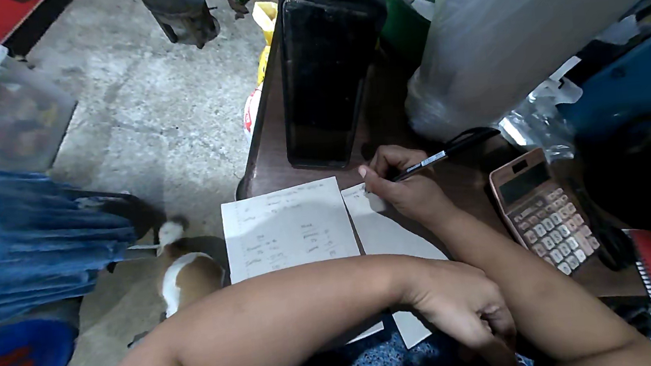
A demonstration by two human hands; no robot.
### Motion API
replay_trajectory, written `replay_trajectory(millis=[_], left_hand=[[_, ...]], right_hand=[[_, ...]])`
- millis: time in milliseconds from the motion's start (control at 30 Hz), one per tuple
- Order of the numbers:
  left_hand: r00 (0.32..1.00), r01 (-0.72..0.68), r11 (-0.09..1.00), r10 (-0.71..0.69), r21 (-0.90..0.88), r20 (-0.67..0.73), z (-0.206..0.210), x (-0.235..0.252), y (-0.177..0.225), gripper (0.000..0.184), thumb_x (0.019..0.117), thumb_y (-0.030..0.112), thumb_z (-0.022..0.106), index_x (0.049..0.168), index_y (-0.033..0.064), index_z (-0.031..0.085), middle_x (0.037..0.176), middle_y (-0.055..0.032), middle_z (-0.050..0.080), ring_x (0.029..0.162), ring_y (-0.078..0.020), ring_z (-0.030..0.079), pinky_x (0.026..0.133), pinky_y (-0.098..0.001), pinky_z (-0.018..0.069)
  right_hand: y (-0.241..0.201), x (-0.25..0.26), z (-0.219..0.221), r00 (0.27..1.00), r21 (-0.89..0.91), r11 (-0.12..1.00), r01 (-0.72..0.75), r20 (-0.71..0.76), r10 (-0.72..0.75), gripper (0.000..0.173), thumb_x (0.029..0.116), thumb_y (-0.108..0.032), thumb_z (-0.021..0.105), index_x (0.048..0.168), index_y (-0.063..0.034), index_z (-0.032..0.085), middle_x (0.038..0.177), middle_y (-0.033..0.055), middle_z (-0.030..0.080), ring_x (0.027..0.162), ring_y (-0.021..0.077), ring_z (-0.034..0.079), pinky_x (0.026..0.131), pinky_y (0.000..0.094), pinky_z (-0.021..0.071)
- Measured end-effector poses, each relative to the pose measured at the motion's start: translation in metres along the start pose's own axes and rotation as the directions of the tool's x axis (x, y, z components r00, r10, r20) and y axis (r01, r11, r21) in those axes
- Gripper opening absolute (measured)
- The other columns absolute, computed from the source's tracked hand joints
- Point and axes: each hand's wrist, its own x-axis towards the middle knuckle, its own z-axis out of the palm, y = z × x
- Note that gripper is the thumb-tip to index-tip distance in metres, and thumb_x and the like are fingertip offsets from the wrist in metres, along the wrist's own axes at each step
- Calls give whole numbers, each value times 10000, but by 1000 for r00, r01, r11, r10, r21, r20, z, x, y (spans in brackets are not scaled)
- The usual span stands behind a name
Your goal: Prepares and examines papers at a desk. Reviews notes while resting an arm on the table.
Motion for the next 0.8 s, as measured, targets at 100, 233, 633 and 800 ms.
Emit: replay_trajectory(millis=[100,233,633,800], left_hand=[[1000,-5,1000,5,12,5,0,-1,1,244,947,155,689,779,-21,711,609,-73,572,568,-148,515,556,-348,399],[1000,-24,999,24,45,8,2,-1,-1,190,920,165,712,834,-1,751,672,-85,642,628,-167,580,601,-380,442],[997,-71,990,67,121,36,3,-4,-7,233,910,296,714,918,73,780,721,-43,682,665,-168,625,654,-420,527],[997,-59,996,55,65,56,2,-5,-14,336,924,422,646,916,111,775,671,36,643,582,-64,556,555,-313,476]], right_hand=[[0,0,1,1000,19,1000,9,4,-9,299,913,-15,666,659,-70,518,674,-10,544,570,9,499,516,140,425],[0,0,1,1000,4,1000,17,18,-17,296,910,-16,669,660,-69,519,683,-7,549,583,8,503,524,139,428],[0,1,4,999,46,998,46,-22,-45,174,918,-15,684,759,13,619,742,39,614,689,45,581,646,210,510],[-11,6,3,999,90,995,-45,22,43,288,940,21,645,685,-12,514,643,17,475,603,74,460,562,243,398]])
